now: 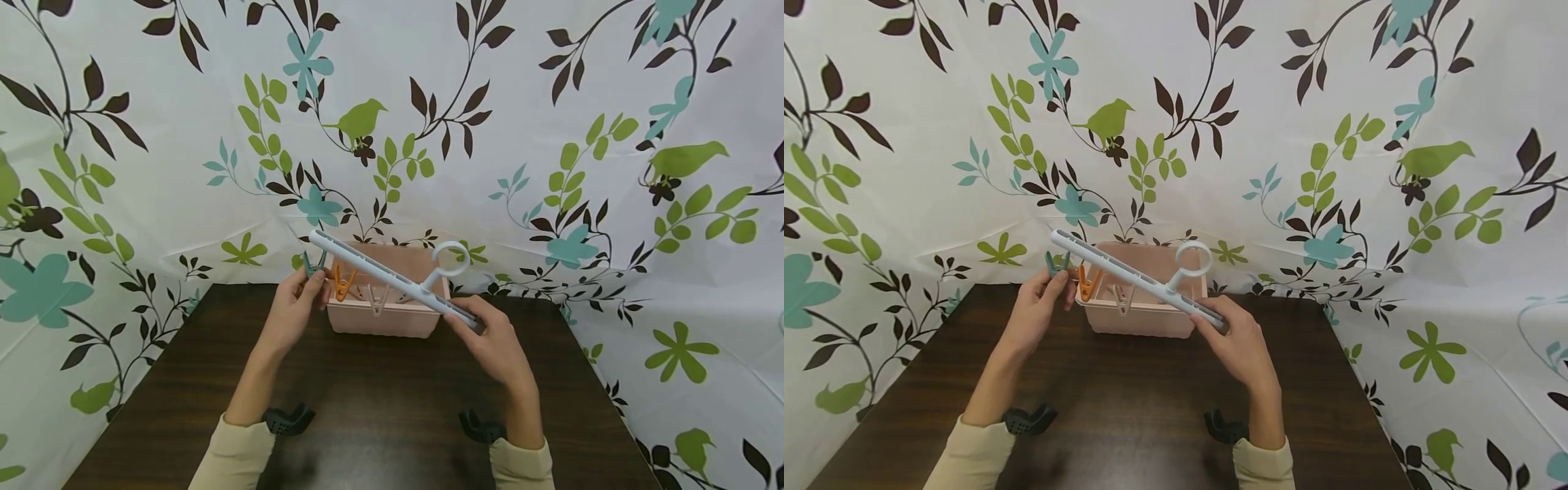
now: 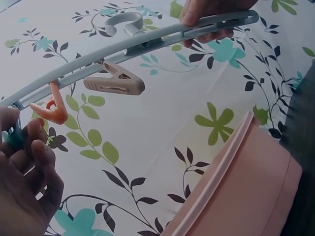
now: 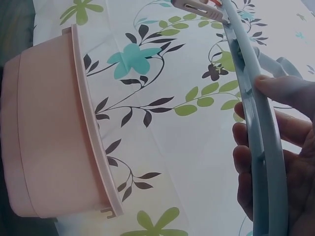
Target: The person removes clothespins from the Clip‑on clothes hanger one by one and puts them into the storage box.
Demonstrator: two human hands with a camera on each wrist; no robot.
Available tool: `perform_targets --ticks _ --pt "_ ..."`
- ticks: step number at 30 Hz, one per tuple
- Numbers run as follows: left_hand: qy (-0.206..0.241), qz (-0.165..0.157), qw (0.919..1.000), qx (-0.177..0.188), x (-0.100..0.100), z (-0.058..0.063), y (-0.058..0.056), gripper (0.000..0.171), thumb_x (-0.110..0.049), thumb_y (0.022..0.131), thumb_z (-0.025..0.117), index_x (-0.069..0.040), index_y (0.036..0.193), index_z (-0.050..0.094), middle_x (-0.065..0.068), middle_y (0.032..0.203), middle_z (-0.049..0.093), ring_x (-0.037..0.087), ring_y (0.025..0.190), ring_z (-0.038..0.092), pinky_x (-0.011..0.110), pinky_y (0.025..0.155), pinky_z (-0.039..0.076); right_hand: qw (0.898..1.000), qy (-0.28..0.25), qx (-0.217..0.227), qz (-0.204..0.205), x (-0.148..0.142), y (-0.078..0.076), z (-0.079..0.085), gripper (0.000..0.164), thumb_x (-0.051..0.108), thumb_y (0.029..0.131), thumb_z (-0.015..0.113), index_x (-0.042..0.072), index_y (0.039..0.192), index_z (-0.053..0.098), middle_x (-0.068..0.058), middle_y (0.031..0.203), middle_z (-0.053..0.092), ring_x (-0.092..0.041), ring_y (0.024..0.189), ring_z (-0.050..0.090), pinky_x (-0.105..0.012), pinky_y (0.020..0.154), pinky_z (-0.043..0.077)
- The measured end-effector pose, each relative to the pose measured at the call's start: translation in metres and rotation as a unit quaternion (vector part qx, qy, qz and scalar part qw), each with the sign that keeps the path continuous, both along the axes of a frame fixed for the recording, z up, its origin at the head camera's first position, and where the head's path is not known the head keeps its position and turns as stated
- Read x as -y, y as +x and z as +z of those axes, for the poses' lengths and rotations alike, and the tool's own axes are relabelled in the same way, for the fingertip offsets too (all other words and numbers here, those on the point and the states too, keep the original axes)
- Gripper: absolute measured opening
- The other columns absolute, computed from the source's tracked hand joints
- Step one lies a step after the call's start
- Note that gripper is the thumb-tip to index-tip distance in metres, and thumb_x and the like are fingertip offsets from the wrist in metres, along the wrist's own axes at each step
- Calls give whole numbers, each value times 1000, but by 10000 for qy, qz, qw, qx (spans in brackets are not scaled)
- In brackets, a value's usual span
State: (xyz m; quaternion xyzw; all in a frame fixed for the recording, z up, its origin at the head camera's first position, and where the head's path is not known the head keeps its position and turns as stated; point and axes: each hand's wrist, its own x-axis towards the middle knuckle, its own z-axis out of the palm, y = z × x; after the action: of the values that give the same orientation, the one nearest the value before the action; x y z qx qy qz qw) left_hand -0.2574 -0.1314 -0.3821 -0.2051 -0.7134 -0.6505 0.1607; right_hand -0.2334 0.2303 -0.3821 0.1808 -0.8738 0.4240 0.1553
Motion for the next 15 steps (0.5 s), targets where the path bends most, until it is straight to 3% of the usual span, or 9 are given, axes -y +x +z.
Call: perform_targets --ticks 8,15 --pt "248 -208 9991 -273 1 0 0 33 -22 119 40 2 135 56 8 77 52 20 68 50 28 64 47 9998 -99 -20 166 0 -1 2 25 33 102 77 25 126 78 8 113 73 -16 96 64 -32 85 55" --pt "591 -353 9973 -242 0 3 2 32 -21 118 43 5 130 57 4 75 50 18 66 47 28 61 45 9997 -125 8 233 0 1 3 25 33 102 77 26 126 78 8 110 73 -17 93 63 -31 83 54"
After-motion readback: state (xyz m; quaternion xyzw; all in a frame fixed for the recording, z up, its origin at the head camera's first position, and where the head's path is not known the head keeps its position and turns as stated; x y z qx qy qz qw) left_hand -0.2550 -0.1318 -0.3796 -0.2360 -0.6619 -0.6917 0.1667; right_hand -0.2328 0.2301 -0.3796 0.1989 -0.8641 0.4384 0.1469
